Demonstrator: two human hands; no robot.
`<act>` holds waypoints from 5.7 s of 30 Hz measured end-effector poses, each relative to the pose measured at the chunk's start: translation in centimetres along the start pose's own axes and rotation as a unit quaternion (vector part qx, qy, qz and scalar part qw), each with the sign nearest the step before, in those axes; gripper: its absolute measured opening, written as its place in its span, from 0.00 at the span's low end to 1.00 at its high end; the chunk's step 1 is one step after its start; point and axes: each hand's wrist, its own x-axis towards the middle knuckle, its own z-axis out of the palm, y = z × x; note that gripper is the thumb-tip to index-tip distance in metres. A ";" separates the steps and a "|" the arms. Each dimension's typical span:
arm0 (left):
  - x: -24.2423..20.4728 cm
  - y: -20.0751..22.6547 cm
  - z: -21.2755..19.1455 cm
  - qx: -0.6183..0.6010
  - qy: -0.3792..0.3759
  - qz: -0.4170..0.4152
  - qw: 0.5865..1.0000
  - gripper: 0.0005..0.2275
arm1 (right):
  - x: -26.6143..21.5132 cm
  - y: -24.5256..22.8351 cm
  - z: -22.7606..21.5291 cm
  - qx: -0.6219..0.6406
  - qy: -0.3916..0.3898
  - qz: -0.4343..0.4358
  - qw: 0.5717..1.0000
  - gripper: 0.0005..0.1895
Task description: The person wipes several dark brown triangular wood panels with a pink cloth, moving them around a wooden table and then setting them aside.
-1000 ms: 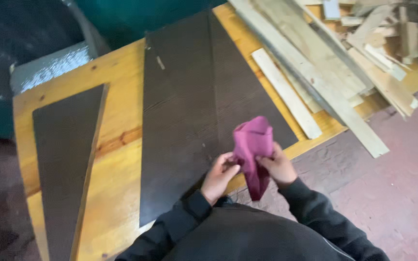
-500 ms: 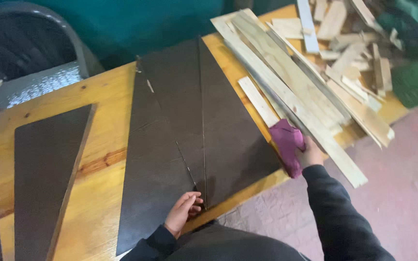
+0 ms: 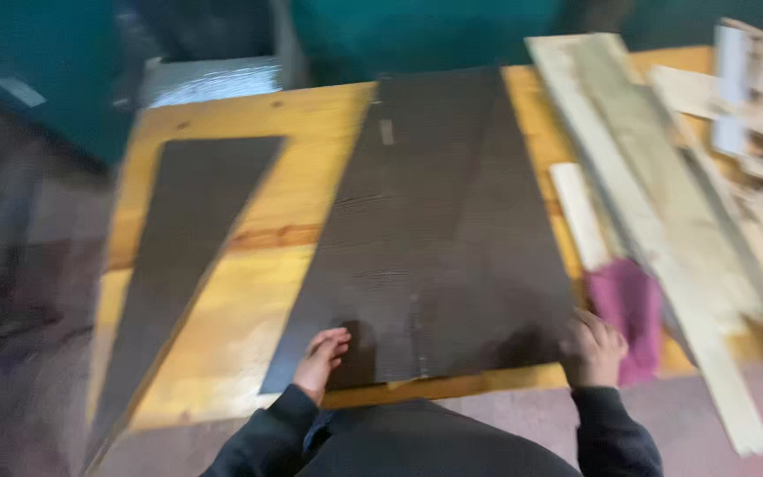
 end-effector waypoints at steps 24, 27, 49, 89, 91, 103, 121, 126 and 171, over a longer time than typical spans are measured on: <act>-3.1 3.1 -34.3 0.233 0.148 0.282 0.919 0.10 | 4.3 -36.9 2.9 0.330 -0.260 -0.012 0.908 0.12; -2.7 5.0 -40.3 0.401 0.172 0.354 0.827 0.21 | 4.8 -42.5 2.8 0.414 -0.255 -0.033 0.873 0.11; -3.3 9.7 -47.4 0.290 0.027 0.097 0.952 0.44 | 3.8 -67.2 7.0 0.601 -0.424 0.379 0.562 0.11; 17.2 7.1 -22.9 0.386 0.051 0.068 0.918 0.34 | 18.7 -58.6 14.9 0.617 -0.275 0.519 0.523 0.47; 15.2 8.2 -20.4 0.349 0.061 0.068 0.933 0.34 | 21.0 -57.6 10.8 0.613 -0.286 0.507 0.535 0.47; 13.4 4.2 -16.1 0.334 0.124 0.079 0.931 0.29 | 21.6 -46.8 3.4 0.560 -0.283 0.377 0.681 0.27; 13.5 3.6 -15.0 0.448 0.154 0.076 0.877 0.31 | 10.0 -31.0 0.1 0.599 -0.426 0.436 0.519 0.18; 8.9 9.4 -13.7 0.609 0.113 0.082 0.781 0.33 | 9.9 -30.7 -1.0 0.576 -0.465 0.398 0.542 0.16; -4.5 4.5 -10.8 0.471 -0.168 0.485 0.717 0.08 | -7.2 -23.4 -4.3 0.414 -0.320 0.141 0.840 0.09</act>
